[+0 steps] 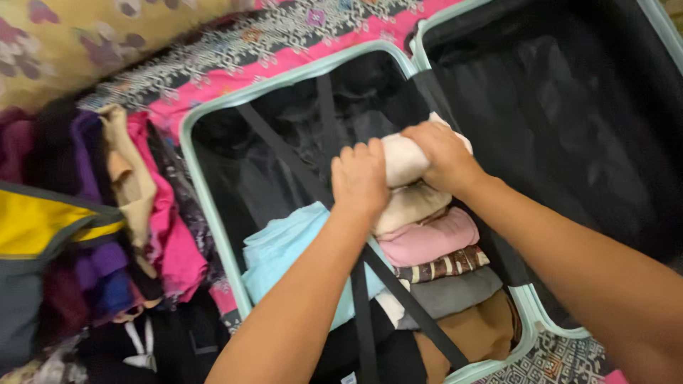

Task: The person folds various clothing items and places them into an open suitcase on a bed. The person handles shirts, pants, and other garments one at a time, folding each neatly before stacking them inside the suitcase.

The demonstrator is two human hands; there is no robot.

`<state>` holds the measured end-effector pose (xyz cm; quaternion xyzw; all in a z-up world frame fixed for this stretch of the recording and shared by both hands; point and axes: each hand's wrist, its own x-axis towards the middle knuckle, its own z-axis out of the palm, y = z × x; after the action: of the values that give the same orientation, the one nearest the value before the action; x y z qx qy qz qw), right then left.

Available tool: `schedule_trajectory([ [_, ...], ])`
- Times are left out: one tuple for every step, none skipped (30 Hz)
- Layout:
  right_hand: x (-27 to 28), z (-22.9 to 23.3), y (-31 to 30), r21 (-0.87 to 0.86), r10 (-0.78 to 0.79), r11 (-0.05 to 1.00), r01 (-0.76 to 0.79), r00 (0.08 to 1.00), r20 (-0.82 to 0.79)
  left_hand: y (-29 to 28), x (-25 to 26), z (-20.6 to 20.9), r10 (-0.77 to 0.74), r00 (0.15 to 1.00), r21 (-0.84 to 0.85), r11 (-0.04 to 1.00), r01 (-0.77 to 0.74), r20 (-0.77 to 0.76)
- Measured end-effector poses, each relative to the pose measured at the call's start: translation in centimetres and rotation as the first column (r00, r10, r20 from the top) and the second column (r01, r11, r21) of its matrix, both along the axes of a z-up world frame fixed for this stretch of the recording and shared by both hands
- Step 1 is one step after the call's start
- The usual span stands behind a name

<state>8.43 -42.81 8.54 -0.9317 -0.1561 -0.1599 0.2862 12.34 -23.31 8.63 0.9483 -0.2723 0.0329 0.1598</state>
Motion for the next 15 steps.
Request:
schedule_trajectory([
  [0.4, -1.1, 0.0, -0.012, 0.010, 1.000, -0.011, 1.000, -0.009, -0.2, 0.8, -1.4, 0.025, 0.999, 0.030, 0.999, -0.026, 0.040],
  [0.8, -2.3, 0.3, -0.020, 0.024, 1.000, -0.024, 1.000, -0.018, -0.1, 1.0, -2.6, 0.051, 0.995, 0.063, 0.996, -0.056, 0.081],
  [0.9, -3.3, 0.7, -0.028, 0.037, 0.999, -0.038, 0.999, -0.028, 0.2, 0.6, -3.8, 0.040, 0.998, 0.084, 0.995, -0.045, 0.051],
  [1.1, -4.2, 1.1, -0.082, 0.046, 0.995, -0.052, 0.996, -0.073, 0.6, 0.3, -4.8, 0.030, 0.999, 0.103, 0.994, -0.032, 0.024],
  [1.2, -4.9, 1.5, -0.135, 0.053, 0.988, -0.069, 0.992, -0.118, 0.8, 0.2, -5.5, 0.020, 1.000, 0.122, 0.992, -0.019, -0.003],
  [1.2, -5.4, 1.6, -0.191, 0.056, 0.978, -0.088, 0.985, -0.166, 0.8, 0.4, -6.1, 0.036, 0.995, 0.148, 0.989, -0.021, -0.097],
  [1.7, -5.7, 1.4, -0.188, 0.046, 0.977, -0.097, 0.965, -0.258, 0.6, 0.7, -6.4, 0.054, 0.980, 0.174, 0.985, -0.021, -0.190],
  [1.9, -5.9, 1.2, -0.182, 0.040, 0.977, -0.111, 0.934, -0.354, 0.8, 0.5, -6.6, 0.080, 0.955, 0.202, 0.979, -0.022, -0.286],
  [1.7, -6.0, 1.2, -0.174, 0.034, 0.977, -0.124, 0.894, -0.446, 1.0, 1.0, -6.6, 0.082, 0.883, 0.197, 0.980, 0.012, -0.462],
  [1.8, -6.1, 1.2, -0.124, 0.041, 0.983, -0.135, 0.821, -0.569, 1.5, 1.8, -6.5, 0.087, 0.782, 0.187, 0.982, 0.039, -0.617],
  [1.9, -6.1, 1.3, -0.073, 0.053, 0.988, -0.139, 0.731, -0.680, 1.9, 1.8, -6.2, 0.089, 0.655, 0.171, 0.983, 0.063, -0.751],
  [3.0, -5.8, 0.8, -0.037, 0.059, 0.990, -0.135, 0.644, -0.763, 1.7, 2.7, -5.7, 0.102, 0.607, 0.155, 0.987, 0.035, -0.788],
  [4.1, -5.6, 0.3, -0.002, 0.067, 0.992, -0.125, 0.547, -0.834, 1.7, 3.2, -5.3, 0.112, 0.557, 0.140, 0.990, 0.007, -0.823],
  [4.7, -5.8, 0.0, 0.038, 0.082, 0.993, -0.108, 0.436, -0.896, 1.9, 3.0, -5.0, 0.122, 0.498, 0.130, 0.991, -0.018, -0.859],
  [5.2, -6.3, -0.2, 0.075, 0.099, 0.993, -0.087, 0.318, -0.943, 1.9, 3.0, -5.0, 0.126, 0.527, 0.128, 0.991, -0.033, -0.840],
])
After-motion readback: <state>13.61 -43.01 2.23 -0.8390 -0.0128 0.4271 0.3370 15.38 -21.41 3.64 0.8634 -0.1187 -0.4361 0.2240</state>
